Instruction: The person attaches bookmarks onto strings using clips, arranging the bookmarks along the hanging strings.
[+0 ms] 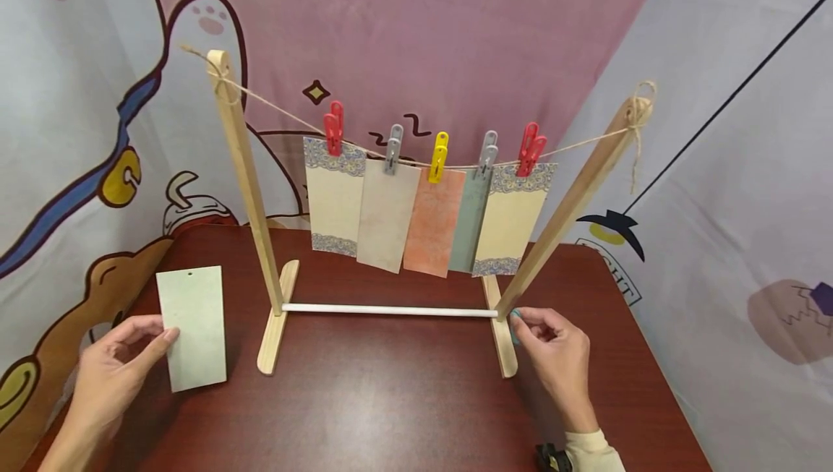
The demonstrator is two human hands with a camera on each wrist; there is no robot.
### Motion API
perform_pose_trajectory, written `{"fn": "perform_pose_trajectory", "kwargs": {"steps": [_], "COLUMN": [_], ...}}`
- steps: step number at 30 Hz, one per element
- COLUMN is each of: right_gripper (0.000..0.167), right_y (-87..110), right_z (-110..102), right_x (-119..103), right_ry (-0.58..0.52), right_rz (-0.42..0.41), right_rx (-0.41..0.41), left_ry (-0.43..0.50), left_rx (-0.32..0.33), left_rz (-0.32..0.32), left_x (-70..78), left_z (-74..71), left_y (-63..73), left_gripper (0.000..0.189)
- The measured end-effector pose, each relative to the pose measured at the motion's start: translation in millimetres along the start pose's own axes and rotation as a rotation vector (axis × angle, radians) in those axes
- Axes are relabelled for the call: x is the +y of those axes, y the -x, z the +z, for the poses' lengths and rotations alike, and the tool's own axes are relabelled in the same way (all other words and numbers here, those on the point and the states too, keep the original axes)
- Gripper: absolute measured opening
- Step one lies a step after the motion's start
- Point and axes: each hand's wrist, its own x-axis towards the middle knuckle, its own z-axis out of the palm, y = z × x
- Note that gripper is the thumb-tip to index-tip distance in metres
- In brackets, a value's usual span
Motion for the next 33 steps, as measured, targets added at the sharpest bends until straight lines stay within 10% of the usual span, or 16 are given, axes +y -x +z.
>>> {"fn": "perform_pose_trajectory", "kwargs": {"steps": [33], "right_gripper": [0.016], "right_y": [-20.5], "right_z": [49.1], "right_x": [-86.2], "right_ry": [-0.383], "right_rz": [-0.113], "right_rx": [-0.078], "left_ry": [0.171], "left_rx": [-0.021], "left_rz": [0.141], "left_x": [67.0], "left_z": [38.4], "left_y": [-20.6], "left_gripper": [0.016]}}
